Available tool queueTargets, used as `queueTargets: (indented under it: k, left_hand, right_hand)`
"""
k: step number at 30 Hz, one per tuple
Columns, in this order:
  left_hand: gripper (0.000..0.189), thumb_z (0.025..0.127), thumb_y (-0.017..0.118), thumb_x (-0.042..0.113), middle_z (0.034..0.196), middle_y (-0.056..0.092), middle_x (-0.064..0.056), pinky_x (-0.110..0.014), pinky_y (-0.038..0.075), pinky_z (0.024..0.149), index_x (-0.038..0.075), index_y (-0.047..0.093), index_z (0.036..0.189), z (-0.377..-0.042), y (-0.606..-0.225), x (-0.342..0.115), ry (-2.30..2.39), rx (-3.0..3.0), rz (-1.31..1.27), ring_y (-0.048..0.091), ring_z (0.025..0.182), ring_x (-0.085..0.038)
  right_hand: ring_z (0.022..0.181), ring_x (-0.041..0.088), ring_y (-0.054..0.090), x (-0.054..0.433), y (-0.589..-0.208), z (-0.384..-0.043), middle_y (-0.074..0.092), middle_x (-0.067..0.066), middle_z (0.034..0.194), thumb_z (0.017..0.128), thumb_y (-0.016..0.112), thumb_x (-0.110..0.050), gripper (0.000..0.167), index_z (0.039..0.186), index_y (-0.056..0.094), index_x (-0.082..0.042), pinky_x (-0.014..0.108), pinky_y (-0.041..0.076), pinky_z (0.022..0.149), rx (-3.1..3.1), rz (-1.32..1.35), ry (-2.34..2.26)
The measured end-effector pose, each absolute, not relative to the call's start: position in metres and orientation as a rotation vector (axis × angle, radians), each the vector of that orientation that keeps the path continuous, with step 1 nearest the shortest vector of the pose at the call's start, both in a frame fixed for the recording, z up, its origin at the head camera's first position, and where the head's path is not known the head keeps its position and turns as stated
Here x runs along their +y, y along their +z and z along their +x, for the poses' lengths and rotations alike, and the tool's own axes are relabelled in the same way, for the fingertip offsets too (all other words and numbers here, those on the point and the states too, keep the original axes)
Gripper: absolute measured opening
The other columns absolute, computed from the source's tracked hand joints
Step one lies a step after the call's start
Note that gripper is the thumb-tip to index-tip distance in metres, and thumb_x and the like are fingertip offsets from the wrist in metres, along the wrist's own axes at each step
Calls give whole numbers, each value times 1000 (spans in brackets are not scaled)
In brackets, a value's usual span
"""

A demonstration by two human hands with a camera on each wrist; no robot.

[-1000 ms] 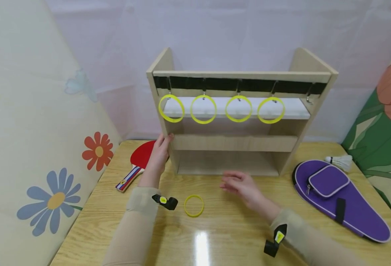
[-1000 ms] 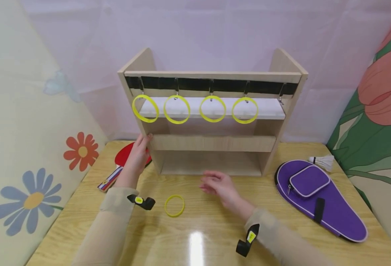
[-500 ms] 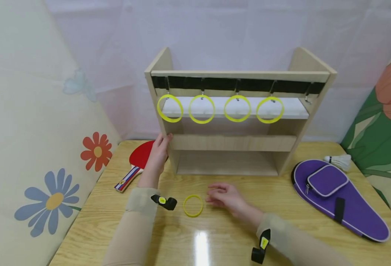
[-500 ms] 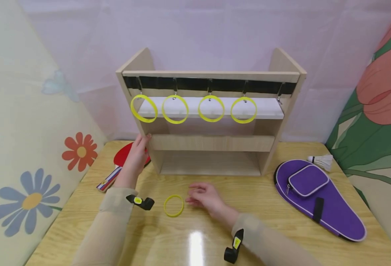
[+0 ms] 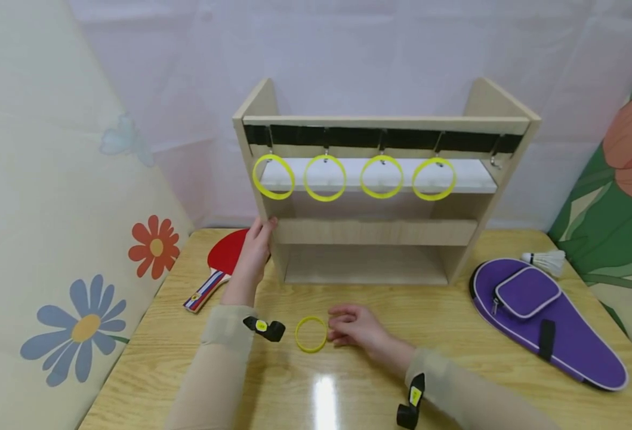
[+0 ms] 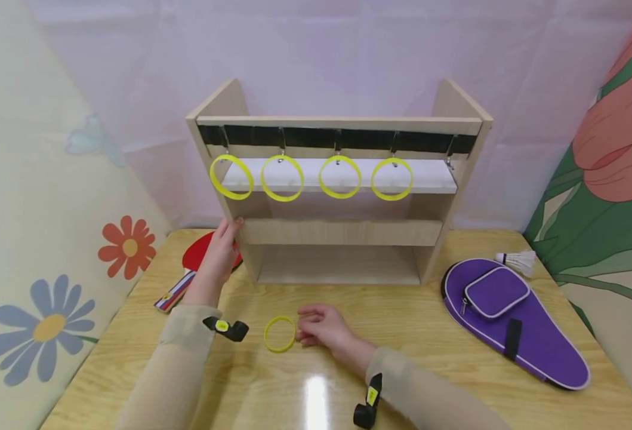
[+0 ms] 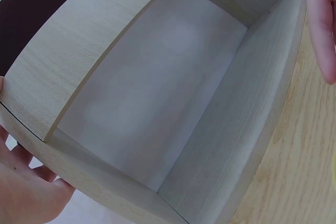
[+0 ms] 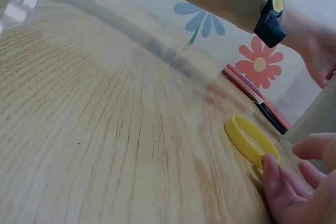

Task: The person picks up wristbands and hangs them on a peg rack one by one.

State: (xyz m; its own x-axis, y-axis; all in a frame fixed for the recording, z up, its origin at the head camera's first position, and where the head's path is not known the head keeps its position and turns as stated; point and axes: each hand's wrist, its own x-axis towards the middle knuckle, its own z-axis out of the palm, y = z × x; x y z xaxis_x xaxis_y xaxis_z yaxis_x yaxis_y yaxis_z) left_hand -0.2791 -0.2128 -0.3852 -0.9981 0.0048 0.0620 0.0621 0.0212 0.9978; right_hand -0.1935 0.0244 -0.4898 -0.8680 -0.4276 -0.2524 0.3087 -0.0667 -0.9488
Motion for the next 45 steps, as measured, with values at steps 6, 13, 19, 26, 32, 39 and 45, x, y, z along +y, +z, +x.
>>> queueTargets:
  k: [6, 13, 19, 26, 32, 39, 45]
  left_hand:
    - [56, 104, 39, 34, 153, 32, -15, -56, 26, 117, 24, 24, 157, -279, -386, -213, -2172, -2213, -75, 33, 137, -33]
    - [56, 104, 39, 33, 151, 34, -14, -56, 27, 116, 22, 25, 157, -280, -387, -213, -2169, -2205, -81, 34, 135, -33]
    - [56, 104, 40, 33, 150, 35, -15, -55, 27, 116, 23, 26, 157, -281, -387, -213, -2173, -2194, -80, 35, 135, -32]
    - [56, 104, 39, 33, 153, 33, -15, -55, 25, 117, 24, 24, 157, -282, -387, -213, -2172, -2209, -81, 33, 138, -33]
    - [56, 104, 39, 34, 153, 33, -15, -55, 26, 117, 24, 24, 157, -282, -388, -213, -2168, -2212, -80, 33, 137, -33]
    - [56, 104, 38, 33, 152, 33, -15, -55, 26, 117, 23, 24, 157, -280, -387, -212, -2170, -2208, -89, 32, 137, -33]
    - [56, 104, 39, 33, 151, 33, -14, -54, 26, 117, 23, 25, 157, -280, -387, -212, -2169, -2203, -77, 33, 137, -33]
  right_hand:
    - [71, 12, 68, 21, -495, -193, 69, 17, 95, 93, 59, 4, 36, 126, 52, 15, 25, 57, 63, 1820, -162, -1939]
    - [66, 10, 65, 14, -498, -190, 68, 18, 92, 87, 63, 5, 34, 120, 56, 14, 25, 55, 55, 1975, -223, -1888]
    - [61, 8, 62, 11, -500, -190, 66, 12, 83, 85, 67, 6, 31, 114, 59, 12, 25, 55, 53, 2068, -268, -1847]
    - [58, 7, 61, 11, -496, -187, 61, 2, 75, 80, 66, 8, 27, 107, 61, 11, 24, 56, 54, 2134, -319, -1818]
    - [62, 9, 61, 10, -495, -188, 61, 9, 79, 78, 62, 11, 32, 110, 63, 9, 25, 57, 58, 2123, -210, -1801]
    - [60, 11, 60, 8, -494, -187, 59, 5, 78, 76, 58, 15, 36, 111, 63, 7, 27, 57, 58, 2116, -116, -1811]
    - [55, 11, 59, 8, -497, -188, 59, 5, 78, 73, 56, 16, 38, 110, 63, 10, 29, 58, 56, 2095, -86, -1855]
